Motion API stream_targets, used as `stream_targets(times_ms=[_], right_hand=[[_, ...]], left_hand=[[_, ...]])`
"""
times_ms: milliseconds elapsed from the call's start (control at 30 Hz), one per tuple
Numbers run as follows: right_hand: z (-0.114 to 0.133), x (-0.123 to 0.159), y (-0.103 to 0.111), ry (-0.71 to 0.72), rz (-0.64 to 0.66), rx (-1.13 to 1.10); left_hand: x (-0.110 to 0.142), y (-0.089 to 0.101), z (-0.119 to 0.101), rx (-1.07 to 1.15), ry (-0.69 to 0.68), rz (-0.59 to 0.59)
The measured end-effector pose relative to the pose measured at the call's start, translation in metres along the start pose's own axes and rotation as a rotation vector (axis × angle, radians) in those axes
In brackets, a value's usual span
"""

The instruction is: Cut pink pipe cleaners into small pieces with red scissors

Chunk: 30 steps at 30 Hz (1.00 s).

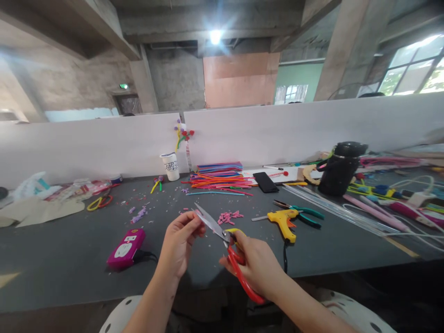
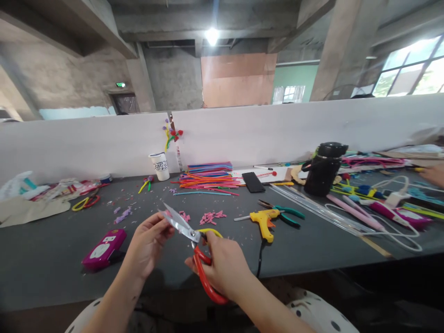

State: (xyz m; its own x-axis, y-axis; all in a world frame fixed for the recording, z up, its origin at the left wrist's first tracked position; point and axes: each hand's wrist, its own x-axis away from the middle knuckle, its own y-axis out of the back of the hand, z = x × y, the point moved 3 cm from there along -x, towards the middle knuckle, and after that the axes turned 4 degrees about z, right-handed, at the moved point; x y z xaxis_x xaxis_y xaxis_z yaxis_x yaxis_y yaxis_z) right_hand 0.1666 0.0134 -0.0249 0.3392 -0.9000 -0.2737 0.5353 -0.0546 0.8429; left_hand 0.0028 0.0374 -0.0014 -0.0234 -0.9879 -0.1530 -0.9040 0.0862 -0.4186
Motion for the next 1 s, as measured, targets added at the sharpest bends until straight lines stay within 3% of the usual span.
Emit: stream_targets(times_ms=[300,1000], right_hand=[[-0.0018,-0.0003,-0.0065,0.035,-0.042,0.219],[-0.0027,-0.0002,-0.0112,0.07,-0.089,0.306]], left_hand=[[0.0041,-0.0002,-0.0083,0.003,-0.06,0.032],[0.0038,0.0003,-0.0081,0.006,-0.065,0.016]])
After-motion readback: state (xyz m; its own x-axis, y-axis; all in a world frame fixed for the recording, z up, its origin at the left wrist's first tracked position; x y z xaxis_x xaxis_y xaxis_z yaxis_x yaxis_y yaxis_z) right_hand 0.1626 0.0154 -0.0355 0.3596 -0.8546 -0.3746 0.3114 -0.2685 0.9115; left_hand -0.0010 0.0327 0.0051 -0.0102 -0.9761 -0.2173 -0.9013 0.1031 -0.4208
